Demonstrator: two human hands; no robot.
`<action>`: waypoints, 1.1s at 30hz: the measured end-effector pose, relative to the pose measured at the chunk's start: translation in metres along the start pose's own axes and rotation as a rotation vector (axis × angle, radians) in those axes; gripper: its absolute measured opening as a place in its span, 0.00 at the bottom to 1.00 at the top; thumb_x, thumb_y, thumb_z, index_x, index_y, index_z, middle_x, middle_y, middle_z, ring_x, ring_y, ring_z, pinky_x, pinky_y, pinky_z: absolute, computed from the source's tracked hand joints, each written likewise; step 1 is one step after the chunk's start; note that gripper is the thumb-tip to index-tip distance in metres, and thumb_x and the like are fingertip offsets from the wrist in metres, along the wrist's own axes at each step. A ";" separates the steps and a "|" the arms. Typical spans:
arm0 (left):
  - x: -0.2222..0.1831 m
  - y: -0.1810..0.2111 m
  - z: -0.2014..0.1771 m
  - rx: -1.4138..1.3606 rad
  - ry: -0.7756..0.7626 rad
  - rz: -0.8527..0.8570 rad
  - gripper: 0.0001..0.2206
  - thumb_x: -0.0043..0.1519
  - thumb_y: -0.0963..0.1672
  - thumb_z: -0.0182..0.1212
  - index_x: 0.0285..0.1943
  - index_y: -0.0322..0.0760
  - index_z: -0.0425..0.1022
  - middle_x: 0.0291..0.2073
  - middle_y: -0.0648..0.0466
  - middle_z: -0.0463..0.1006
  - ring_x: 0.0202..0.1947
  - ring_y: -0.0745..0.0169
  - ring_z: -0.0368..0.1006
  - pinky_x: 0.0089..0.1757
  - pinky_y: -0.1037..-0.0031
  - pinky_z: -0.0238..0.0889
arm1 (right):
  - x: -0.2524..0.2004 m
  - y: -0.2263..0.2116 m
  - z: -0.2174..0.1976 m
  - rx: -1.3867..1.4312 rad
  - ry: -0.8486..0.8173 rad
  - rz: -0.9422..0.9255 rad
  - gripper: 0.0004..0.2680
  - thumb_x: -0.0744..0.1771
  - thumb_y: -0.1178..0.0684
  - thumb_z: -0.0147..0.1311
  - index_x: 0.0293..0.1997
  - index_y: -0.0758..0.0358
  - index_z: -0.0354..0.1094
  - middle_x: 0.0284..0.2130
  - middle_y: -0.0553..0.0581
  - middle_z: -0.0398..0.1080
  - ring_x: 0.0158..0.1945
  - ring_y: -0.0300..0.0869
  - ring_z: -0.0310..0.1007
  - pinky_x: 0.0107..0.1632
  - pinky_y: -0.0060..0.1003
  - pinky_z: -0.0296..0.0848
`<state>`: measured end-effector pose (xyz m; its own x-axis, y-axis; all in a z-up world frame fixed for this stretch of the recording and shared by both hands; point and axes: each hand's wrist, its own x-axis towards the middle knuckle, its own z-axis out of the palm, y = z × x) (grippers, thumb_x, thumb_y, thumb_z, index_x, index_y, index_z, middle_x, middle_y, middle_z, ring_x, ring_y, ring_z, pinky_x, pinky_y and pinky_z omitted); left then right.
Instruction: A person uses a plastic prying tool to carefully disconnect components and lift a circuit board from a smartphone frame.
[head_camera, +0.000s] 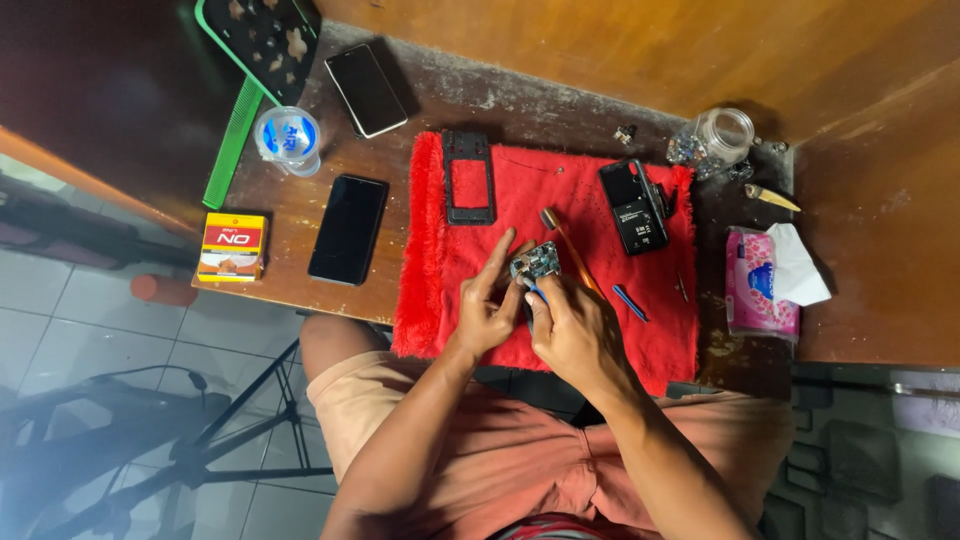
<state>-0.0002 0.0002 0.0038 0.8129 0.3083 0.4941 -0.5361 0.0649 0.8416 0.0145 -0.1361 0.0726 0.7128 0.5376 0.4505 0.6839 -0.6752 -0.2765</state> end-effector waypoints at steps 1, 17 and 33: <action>0.000 -0.002 0.000 -0.001 -0.002 0.002 0.29 0.61 0.31 0.51 0.75 0.24 0.55 0.58 0.33 0.75 0.54 0.42 0.74 0.48 0.59 0.72 | 0.001 0.001 0.000 -0.001 0.002 0.001 0.06 0.69 0.48 0.53 0.45 0.54 0.72 0.27 0.56 0.71 0.32 0.53 0.77 0.32 0.44 0.76; -0.017 -0.041 0.000 0.104 0.051 0.050 0.27 0.60 0.32 0.54 0.72 0.25 0.61 0.50 0.37 0.80 0.46 0.44 0.79 0.42 0.60 0.74 | 0.010 0.004 -0.010 0.119 -0.133 0.025 0.06 0.67 0.53 0.54 0.46 0.51 0.73 0.28 0.56 0.75 0.34 0.55 0.79 0.34 0.46 0.78; -0.012 0.003 0.010 0.209 0.167 0.063 0.27 0.57 0.33 0.57 0.68 0.31 0.70 0.16 0.45 0.77 0.19 0.64 0.72 0.25 0.74 0.65 | 0.000 -0.008 -0.012 0.118 -0.030 0.142 0.05 0.66 0.51 0.56 0.42 0.51 0.77 0.25 0.55 0.78 0.31 0.51 0.81 0.31 0.40 0.78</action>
<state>-0.0093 -0.0126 0.0026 0.7215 0.4589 0.5186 -0.5118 -0.1511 0.8457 0.0075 -0.1370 0.0851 0.8067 0.4567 0.3751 0.5881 -0.6826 -0.4338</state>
